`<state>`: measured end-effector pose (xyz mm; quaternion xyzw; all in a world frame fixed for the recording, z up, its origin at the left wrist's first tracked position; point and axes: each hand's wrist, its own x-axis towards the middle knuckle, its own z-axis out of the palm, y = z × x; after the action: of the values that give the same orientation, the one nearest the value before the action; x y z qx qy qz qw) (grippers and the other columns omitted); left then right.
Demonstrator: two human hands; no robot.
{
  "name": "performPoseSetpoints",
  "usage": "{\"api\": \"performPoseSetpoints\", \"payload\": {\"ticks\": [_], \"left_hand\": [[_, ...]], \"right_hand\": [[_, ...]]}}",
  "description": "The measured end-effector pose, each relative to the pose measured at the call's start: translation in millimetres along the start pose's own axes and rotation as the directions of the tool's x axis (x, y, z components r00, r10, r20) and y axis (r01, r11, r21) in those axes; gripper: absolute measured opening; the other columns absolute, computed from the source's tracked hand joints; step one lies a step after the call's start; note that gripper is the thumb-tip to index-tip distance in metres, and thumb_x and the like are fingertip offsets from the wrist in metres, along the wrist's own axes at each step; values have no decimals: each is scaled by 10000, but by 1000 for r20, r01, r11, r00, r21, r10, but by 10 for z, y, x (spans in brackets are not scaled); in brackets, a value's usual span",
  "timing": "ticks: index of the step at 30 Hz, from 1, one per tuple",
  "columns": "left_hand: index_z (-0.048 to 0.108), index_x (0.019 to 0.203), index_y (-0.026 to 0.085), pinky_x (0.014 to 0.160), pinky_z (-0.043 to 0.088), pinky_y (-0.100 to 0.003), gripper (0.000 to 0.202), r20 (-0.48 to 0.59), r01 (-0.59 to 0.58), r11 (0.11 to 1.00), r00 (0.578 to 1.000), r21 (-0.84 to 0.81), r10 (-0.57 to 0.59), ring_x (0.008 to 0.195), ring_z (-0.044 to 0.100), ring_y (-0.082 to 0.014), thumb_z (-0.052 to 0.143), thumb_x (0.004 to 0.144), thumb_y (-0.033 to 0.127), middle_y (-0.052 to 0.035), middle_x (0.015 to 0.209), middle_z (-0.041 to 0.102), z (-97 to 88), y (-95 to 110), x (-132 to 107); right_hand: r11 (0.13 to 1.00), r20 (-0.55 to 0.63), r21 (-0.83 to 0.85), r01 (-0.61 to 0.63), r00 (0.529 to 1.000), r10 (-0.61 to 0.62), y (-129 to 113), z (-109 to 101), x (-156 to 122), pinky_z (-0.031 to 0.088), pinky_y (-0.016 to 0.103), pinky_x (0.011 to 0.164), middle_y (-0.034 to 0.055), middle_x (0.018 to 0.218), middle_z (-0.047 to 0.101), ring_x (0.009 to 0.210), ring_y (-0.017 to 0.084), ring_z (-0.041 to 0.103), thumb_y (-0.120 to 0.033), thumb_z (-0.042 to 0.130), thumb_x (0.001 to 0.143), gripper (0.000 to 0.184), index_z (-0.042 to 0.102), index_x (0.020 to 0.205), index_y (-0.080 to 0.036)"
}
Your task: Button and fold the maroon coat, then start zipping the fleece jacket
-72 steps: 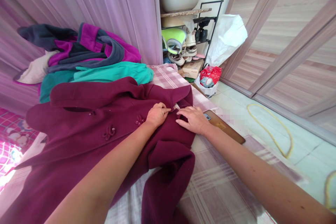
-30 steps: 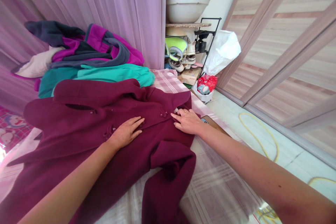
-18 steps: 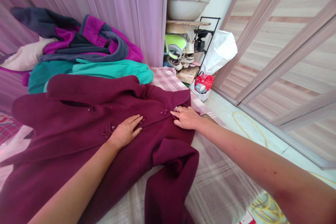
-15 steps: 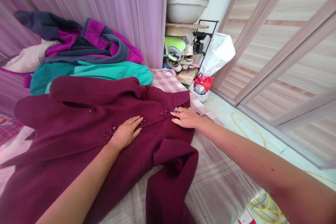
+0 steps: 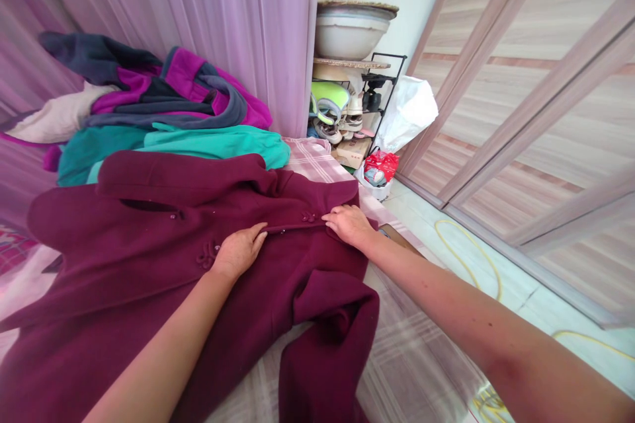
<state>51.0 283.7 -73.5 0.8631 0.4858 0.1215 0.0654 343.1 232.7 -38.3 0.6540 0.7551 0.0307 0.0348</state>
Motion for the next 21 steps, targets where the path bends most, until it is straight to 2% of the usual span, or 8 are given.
{"api": "performPoseSetpoints", "payload": {"ticks": [3, 6, 10, 14, 18, 21], "left_hand": [[561, 1386, 235, 941, 526, -380, 455, 44, 113, 991, 992, 70, -117, 1020, 713, -260, 376, 1000, 390, -93, 1147, 742, -96, 79, 77], [537, 1411, 255, 931, 521, -381, 464, 69, 171, 979, 981, 110, -179, 1016, 712, -267, 361, 1008, 402, -98, 1111, 752, -149, 119, 124], [561, 1387, 286, 928, 517, -392, 451, 45, 178, 978, 982, 104, -184, 1027, 706, -282, 368, 1004, 424, -86, 1133, 746, -160, 98, 152], [598, 1344, 295, 917, 524, -400, 433, 28, 185, 978, 982, 95, -188, 999, 714, -287, 379, 998, 435, -77, 1114, 752, -161, 84, 166], [598, 1347, 286, 916, 533, -407, 428, 20, 173, 981, 984, 90, -176, 1002, 715, -286, 399, 995, 424, -76, 1114, 753, -146, 108, 137], [600, 1351, 280, 962, 523, -387, 416, 16, 134, 990, 991, 48, -135, 1069, 696, -264, 436, 988, 401, -66, 1187, 730, -105, 111, 85]], "right_hand": [[1000, 1, -15, 25, 1000, -25, 1, 17, 33, 416, 354, 850, 84, 1129, 702, 1066, 253, 611, -382, 458, 981, 352, 691, 1227, -286], [1000, 6, -19, 18, 1000, -18, -7, 14, 78, 422, 335, 835, 76, 1087, 718, 1027, 238, 630, -344, 431, 990, 343, 718, 1170, -289], [999, -27, -1, -37, 999, 37, 0, 15, 140, 434, 313, 811, 59, 1088, 732, 988, 222, 651, -299, 416, 989, 341, 742, 1085, -272], [1000, -42, 14, -19, 999, 20, 25, 36, 171, 434, 292, 821, 45, 1079, 741, 970, 208, 656, -306, 431, 985, 327, 748, 1055, -269], [998, -39, -32, 57, 998, -58, 62, 59, 170, 420, 297, 833, 79, 1053, 738, 962, 209, 644, -269, 446, 976, 318, 756, 1036, -229], [991, -56, -76, 109, 992, -113, 89, 84, 169, 406, 311, 825, 110, 1001, 729, 959, 218, 626, -246, 441, 977, 325, 762, 991, -191]]}}
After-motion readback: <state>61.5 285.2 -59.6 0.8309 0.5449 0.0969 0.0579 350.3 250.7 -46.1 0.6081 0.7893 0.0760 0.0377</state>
